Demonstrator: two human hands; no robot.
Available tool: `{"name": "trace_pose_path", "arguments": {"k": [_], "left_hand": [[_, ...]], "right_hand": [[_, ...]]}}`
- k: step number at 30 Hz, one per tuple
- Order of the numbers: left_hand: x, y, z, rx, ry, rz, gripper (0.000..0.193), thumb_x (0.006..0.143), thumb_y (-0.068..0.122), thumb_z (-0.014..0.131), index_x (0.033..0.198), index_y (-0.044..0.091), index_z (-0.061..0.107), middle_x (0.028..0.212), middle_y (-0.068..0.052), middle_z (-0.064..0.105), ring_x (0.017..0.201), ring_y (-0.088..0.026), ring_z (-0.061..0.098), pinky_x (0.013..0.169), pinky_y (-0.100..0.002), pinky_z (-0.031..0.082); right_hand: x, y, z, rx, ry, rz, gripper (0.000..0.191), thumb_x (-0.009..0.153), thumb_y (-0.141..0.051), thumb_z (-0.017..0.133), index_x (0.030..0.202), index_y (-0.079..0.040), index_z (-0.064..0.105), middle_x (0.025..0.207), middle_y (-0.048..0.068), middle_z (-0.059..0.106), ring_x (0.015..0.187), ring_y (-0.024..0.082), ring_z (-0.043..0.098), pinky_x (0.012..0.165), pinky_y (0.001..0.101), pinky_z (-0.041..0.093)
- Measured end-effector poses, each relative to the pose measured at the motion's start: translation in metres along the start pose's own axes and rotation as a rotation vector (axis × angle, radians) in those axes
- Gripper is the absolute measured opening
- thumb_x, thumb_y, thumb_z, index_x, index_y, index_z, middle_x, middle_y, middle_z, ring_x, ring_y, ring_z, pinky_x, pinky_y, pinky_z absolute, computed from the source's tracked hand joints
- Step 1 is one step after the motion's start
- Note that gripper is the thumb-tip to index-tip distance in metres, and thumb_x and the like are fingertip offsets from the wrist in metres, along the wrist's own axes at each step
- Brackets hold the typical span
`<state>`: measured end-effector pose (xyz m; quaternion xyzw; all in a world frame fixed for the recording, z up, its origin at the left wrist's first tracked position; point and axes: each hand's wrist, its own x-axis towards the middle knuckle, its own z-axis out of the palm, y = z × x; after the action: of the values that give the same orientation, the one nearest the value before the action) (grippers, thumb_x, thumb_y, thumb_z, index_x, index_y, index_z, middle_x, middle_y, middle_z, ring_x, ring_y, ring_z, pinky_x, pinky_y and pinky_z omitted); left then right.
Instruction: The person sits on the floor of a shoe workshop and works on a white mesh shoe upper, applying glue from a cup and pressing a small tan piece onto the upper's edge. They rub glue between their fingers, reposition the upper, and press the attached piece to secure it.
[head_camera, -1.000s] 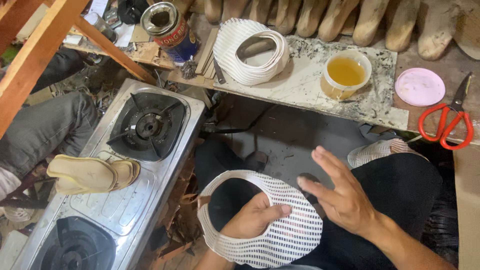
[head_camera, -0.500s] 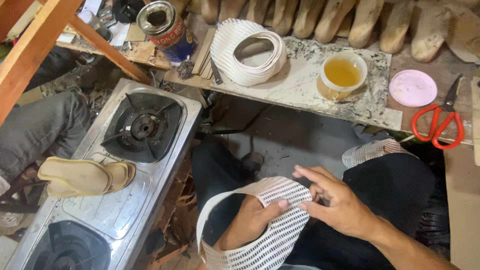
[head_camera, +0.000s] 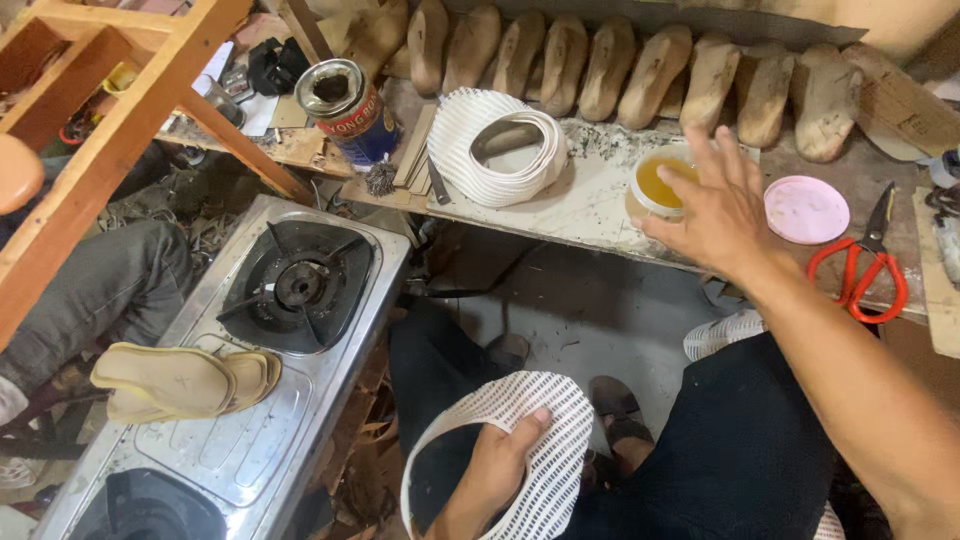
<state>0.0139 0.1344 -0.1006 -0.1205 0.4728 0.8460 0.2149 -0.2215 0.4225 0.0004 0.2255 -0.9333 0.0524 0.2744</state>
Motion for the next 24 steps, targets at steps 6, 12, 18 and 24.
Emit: {"name": "trace_pose_path", "arguments": {"k": [6,12,18,24], "left_hand": [[-0.001,0.012,-0.008,-0.133,-0.059,0.054,0.028,0.099,0.013,0.058,0.118,-0.008,0.064,0.097,-0.014,0.074,0.081,-0.020,0.072,0.072,-0.032,0.060],[0.001,0.030,-0.005,-0.273,-0.125,-0.016,0.027,0.099,0.005,0.057,0.122,-0.008,0.063,0.105,-0.016,0.074,0.089,-0.021,0.075,0.077,-0.032,0.063],[0.003,0.034,0.008,-0.316,-0.285,-0.017,0.027,0.102,0.004,0.055,0.126,-0.008,0.061,0.109,-0.016,0.074,0.094,-0.021,0.074,0.083,-0.032,0.062],[-0.002,0.023,0.019,-0.223,-0.341,-0.032,0.028,0.102,0.001,0.055,0.128,-0.008,0.061,0.116,-0.014,0.072,0.101,-0.019,0.073,0.090,-0.032,0.060]], "right_hand": [[-0.013,0.009,0.006,0.248,0.145,0.047,0.035,0.091,-0.037,0.083,0.112,-0.008,0.078,0.165,0.019,0.043,0.156,0.043,0.039,0.128,0.0514,0.033],[-0.071,-0.051,-0.028,0.710,-0.156,0.174,0.011,0.088,-0.016,0.071,0.085,-0.005,0.072,0.143,0.011,0.063,0.142,0.029,0.054,0.122,0.0433,0.040],[-0.138,-0.137,-0.048,0.794,-0.139,-0.012,0.040,0.077,-0.006,0.074,0.117,-0.006,0.072,0.152,0.021,0.045,0.145,0.039,0.042,0.118,0.0468,0.035],[-0.160,-0.136,-0.039,0.627,-0.130,-0.015,0.054,0.069,0.004,0.073,0.120,-0.013,0.074,0.155,0.025,0.039,0.145,0.044,0.038,0.116,0.0502,0.036]]}}
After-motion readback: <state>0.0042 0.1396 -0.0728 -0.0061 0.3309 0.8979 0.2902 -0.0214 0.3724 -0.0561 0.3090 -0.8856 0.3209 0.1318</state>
